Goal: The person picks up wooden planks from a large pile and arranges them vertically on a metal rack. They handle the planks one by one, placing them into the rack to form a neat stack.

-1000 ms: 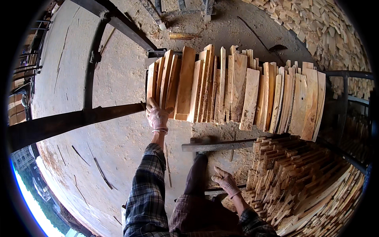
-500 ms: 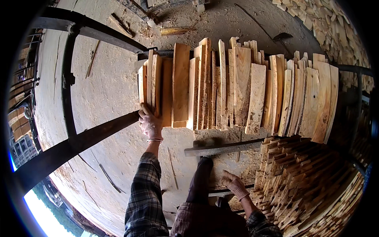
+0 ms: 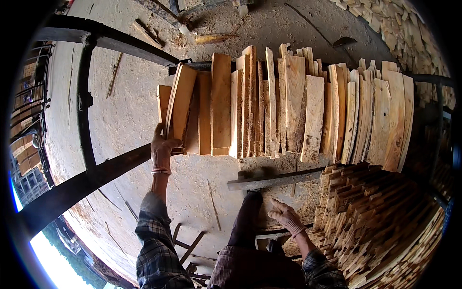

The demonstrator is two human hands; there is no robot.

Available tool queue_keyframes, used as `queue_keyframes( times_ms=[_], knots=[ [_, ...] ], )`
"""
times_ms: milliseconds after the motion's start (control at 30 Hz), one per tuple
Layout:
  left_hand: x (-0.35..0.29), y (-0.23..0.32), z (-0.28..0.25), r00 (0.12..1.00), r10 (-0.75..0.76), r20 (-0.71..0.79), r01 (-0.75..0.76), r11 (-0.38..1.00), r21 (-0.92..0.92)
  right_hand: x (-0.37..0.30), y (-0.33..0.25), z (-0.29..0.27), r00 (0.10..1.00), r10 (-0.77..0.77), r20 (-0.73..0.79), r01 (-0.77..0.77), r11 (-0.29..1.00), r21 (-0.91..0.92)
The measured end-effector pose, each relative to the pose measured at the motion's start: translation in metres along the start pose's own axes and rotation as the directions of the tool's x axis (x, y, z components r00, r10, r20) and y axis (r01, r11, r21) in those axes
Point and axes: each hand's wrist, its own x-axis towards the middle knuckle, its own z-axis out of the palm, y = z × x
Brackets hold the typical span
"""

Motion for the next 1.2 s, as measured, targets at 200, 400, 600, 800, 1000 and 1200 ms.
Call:
queue_keyframes(
  times_ms=[200, 400, 600, 800, 1000, 1200],
  knots=[
    [-0.113, -0.008, 0.046, 0.996, -0.046, 0.081, 0.073, 0.93, -0.361, 0.043, -0.048, 0.015, 0.993, -0.077, 0.088, 0.037, 0.921, 0.388],
    [-0.296, -0.069, 0.093, 0.923, -0.286, 0.259, 0.355, 0.892, -0.281, 0.048, -0.094, 0.047, 0.955, -0.295, -0.036, 0.293, 0.915, 0.278],
    [-0.392, -0.116, 0.097, 0.921, -0.112, 0.373, 0.336, 0.711, -0.618, -0.11, -0.079, 0.023, 0.902, -0.387, -0.192, 0.43, 0.76, 0.488],
    [-0.475, -0.066, 0.121, 0.698, 0.243, 0.673, -0.037, 0.952, -0.305, -0.301, -0.039, -0.041, 0.615, -0.666, -0.421, 0.758, 0.354, 0.547],
    [-0.627, -0.042, 0.216, 0.409, 0.332, 0.85, -0.426, 0.893, -0.145, -0.508, 0.077, -0.096, 0.402, -0.532, -0.745, 0.895, 0.398, 0.199],
    [-0.746, -0.035, 0.335, 0.256, 0.074, 0.964, -0.211, 0.977, -0.018, -0.566, 0.261, -0.125, 0.184, -0.187, -0.965, 0.983, 0.041, 0.179]
  ],
)
